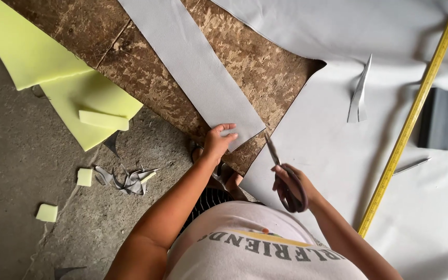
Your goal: Measuring and cutting fabric on a workbench using a ruler and scissors
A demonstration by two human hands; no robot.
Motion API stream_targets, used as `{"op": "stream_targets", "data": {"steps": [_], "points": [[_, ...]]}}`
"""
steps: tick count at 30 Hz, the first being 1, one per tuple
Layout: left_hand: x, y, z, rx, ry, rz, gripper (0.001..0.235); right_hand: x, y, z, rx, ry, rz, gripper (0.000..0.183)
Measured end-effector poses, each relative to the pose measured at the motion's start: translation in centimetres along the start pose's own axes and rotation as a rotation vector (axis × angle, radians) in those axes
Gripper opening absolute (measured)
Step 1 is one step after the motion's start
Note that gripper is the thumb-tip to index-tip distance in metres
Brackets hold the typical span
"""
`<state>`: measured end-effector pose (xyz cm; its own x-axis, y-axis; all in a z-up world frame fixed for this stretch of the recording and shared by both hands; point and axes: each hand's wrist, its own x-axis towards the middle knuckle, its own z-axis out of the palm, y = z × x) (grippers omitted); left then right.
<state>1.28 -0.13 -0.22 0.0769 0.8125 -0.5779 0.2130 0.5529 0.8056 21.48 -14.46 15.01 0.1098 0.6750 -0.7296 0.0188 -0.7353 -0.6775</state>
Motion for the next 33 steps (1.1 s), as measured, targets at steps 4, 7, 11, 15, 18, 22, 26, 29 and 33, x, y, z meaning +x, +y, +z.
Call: {"op": "stream_targets", "data": {"steps": [4, 7, 11, 15, 18, 22, 26, 29, 33], "points": [[-1.4, 1.7, -0.2, -0.046, -0.012, 0.026, 0.04, -0.1, 1.1, 0.4, -0.047, -0.119, 0.103, 0.053], [-3.4, 3.6, -1.2, -0.158, -0.054, 0.039, 0.038, 2.4, 3.1, 1.6, -0.095, -0.109, 0.082, 0.057], [-3.2, 2.2, -2.1, -0.142, -0.084, 0.062, 0.039, 3.1, 1.5, 3.2, -0.17, -0.063, 0.097, 0.063], [-2.8, 1.8, -2.5, -0.155, -0.128, 0.034, 0.041, 4.3, 1.9, 3.7, -0.212, -0.015, 0.11, 0.067], [-1.6, -0.2, -1.9, -0.141, -0.139, 0.037, 0.04, 4.1, 1.1, 3.8, -0.223, -0.002, 0.114, 0.067], [-1.0, -0.7, -1.6, -0.157, -0.146, 0.024, 0.04, 4.5, 1.1, 3.8, -0.243, 0.016, 0.099, 0.066], [-1.4, 0.1, -1.8, -0.158, -0.146, 0.026, 0.039, 5.2, 2.7, 3.6, -0.237, -0.004, 0.112, 0.066], [-1.9, 1.1, -2.0, -0.153, -0.171, 0.026, 0.038, 5.2, 2.9, 3.6, -0.234, -0.012, 0.101, 0.066], [-2.0, 1.3, -2.2, -0.164, -0.172, 0.032, 0.038, 5.2, 2.5, 3.8, -0.253, -0.003, 0.097, 0.067]]}}
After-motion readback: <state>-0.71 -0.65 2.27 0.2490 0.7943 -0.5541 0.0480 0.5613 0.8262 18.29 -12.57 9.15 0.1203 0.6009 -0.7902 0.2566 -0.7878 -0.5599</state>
